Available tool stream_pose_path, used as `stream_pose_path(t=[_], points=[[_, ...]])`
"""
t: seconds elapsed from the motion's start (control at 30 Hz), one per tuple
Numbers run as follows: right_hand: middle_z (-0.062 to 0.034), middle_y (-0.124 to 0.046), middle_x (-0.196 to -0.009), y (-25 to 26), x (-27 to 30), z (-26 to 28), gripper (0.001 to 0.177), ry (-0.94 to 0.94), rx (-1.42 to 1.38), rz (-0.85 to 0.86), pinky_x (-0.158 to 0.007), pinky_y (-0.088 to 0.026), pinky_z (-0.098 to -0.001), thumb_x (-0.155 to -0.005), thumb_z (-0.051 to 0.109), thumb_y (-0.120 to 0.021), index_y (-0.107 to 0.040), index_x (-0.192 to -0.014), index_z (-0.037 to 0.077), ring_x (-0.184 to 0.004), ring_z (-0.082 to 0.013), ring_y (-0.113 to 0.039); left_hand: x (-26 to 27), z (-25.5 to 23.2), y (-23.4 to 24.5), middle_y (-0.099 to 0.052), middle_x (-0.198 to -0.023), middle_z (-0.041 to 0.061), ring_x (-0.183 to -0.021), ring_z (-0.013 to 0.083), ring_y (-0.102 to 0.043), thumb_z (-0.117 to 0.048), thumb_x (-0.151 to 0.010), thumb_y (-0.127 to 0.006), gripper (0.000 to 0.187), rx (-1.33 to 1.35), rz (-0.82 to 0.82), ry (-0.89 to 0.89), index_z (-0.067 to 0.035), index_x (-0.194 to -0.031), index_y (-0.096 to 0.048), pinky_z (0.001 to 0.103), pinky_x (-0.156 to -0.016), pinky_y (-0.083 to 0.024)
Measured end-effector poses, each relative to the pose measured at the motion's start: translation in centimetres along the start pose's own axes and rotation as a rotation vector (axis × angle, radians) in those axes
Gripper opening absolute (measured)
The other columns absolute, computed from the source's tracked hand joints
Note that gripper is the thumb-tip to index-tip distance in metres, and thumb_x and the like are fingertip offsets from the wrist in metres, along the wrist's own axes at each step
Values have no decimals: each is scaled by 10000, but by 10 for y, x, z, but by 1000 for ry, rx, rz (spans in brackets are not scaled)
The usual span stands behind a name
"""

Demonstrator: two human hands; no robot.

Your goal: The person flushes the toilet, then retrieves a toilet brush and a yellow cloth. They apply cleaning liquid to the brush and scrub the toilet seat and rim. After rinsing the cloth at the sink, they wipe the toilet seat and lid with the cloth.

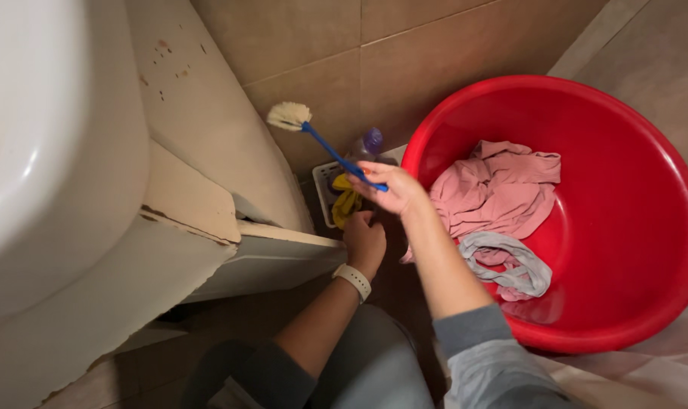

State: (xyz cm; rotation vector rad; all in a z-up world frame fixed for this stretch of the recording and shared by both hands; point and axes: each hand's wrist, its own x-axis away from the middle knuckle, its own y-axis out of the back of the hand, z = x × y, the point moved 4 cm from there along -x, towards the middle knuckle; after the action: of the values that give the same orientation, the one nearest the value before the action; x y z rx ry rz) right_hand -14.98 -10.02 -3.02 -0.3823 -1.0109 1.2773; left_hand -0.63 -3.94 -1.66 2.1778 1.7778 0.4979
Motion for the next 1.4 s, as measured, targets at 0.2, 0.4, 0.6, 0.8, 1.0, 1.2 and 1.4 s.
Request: stream_pose_path(t=[0.2,0.4,0.6,0.8,1.0,1.2,1.4], points=[[22,-579,-868,41,-15,-45,343,543,245,-126,-603,-435,-225,-1038,103,-610,-669,-1371,44,-693,-73,-522,4,1,8,-670,-1149,286,-1099,413,-637,-25,-797,-589,355,-8,-23,-10,60,-1133,-663,461,-959,-490],[-27,-623,-698,58,-40,-77,402,635,906,-726,-580,-489,-374,-858,343,-847,-619,-847,12,-645,-164,-577,17,-5,14,-668,-1199,267,-1169,378,-638,10,-829,-546,367,141,55,57,58,-1184,-624,407,-1005,-488],[-212,-706,-851,70,-75,-84,358,997,1381,-893,-714,-511,-516,-737,250,-903,-654,-830,11,-809,-442,-650,22,17,28,-651,-1247,203,-1201,310,-620,69,-823,-492,449,173,77,180,21,-1260,-578,382,-1014,-481],[-212,-715,-868,66,-83,-73,357,466,1346,-800,-735,-529,-512,-719,230,-906,-705,-949,45,-851,-415,-692,40,14,52,-667,-1294,163,-1251,270,-629,61,-856,-460,458,228,246,167,-28,-1287,-589,352,-1067,-473],[-139,-665,-716,44,-118,-10,327,653,1240,-453,-604,-498,-417,-746,211,-910,-632,-787,44,-630,-263,-624,48,14,57,-634,-1352,150,-1293,257,-595,48,-870,-474,457,247,299,208,-36,-1307,-578,362,-1099,-449],[-26,-549,-645,-20,-85,62,428,543,534,-273,-457,-437,-310,-825,53,-804,-419,-666,153,-520,-139,-528,46,4,49,-671,-1316,160,-1269,264,-622,49,-855,-476,450,240,287,137,-23,-1276,-618,364,-1088,-457],[-27,-533,-658,-75,-46,87,446,431,651,-280,-434,-493,-297,-797,-1,-802,-399,-654,123,-530,-138,-551,50,-15,50,-714,-1212,155,-1164,277,-675,2,-820,-536,440,190,209,79,-23,-1248,-635,391,-1014,-511]])
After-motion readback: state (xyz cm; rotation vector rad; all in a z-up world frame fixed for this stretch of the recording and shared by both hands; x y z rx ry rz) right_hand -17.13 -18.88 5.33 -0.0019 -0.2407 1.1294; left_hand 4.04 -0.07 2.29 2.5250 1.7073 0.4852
